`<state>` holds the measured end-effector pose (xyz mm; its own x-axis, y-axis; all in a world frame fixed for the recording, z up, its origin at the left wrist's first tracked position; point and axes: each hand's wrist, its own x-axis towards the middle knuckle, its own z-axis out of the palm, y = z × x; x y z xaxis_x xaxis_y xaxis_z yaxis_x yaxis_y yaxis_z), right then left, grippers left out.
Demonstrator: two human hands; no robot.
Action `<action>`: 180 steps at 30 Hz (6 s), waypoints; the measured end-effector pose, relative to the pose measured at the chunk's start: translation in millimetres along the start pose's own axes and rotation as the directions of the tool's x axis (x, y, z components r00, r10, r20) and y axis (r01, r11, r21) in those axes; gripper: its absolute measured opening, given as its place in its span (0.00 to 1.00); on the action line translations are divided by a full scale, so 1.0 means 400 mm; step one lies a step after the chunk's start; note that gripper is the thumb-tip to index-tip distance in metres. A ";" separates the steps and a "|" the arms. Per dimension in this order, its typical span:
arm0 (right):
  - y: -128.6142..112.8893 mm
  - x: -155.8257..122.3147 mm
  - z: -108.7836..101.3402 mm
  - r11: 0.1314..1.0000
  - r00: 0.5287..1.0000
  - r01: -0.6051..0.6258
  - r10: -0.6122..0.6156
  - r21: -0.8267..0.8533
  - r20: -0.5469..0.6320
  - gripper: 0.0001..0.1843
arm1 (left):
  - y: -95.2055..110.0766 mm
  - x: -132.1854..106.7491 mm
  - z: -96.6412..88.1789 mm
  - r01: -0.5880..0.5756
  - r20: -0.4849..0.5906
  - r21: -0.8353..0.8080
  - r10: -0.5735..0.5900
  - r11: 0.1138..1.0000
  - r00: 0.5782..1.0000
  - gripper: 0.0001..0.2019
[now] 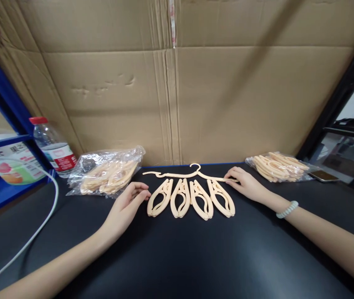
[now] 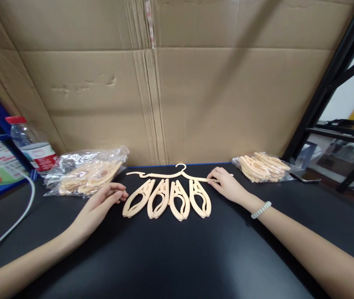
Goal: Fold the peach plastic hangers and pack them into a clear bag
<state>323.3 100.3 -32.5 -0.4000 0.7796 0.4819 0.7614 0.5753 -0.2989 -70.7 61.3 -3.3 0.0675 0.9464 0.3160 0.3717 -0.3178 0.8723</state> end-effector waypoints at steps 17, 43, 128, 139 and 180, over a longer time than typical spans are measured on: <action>-0.066 -0.001 -0.055 0.998 0.942 -0.058 0.053 -0.005 -0.332 0.08 | 0.036 -0.035 0.025 -0.021 0.019 -0.089 0.023 0.996 1.000 0.15; -0.237 -0.047 -0.071 0.979 0.960 0.202 -0.201 -0.018 -0.197 0.10 | 0.044 -0.073 0.024 -0.472 0.204 0.244 0.431 0.847 0.879 0.15; -0.420 -0.109 -0.012 0.568 0.963 -0.132 -0.121 0.812 0.241 0.26 | 0.135 -0.153 0.106 0.125 0.327 -0.457 0.035 0.881 0.944 0.10; -0.417 -0.096 -0.060 0.782 0.948 -0.080 -0.133 0.618 0.291 0.27 | 0.134 -0.149 0.108 0.264 0.331 -0.492 -0.102 0.829 0.938 0.14; -0.228 -0.094 -0.111 0.908 0.938 -0.195 0.283 -0.371 0.199 0.31 | 0.079 -0.127 0.066 -0.605 0.547 0.378 0.358 0.700 0.757 0.24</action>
<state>291.5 7.4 13.1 -0.2610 0.9437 0.2031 0.9587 0.2780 -0.0597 -38.1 4.7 -1.6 0.6905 0.6343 0.3477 0.5700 -0.7731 0.2785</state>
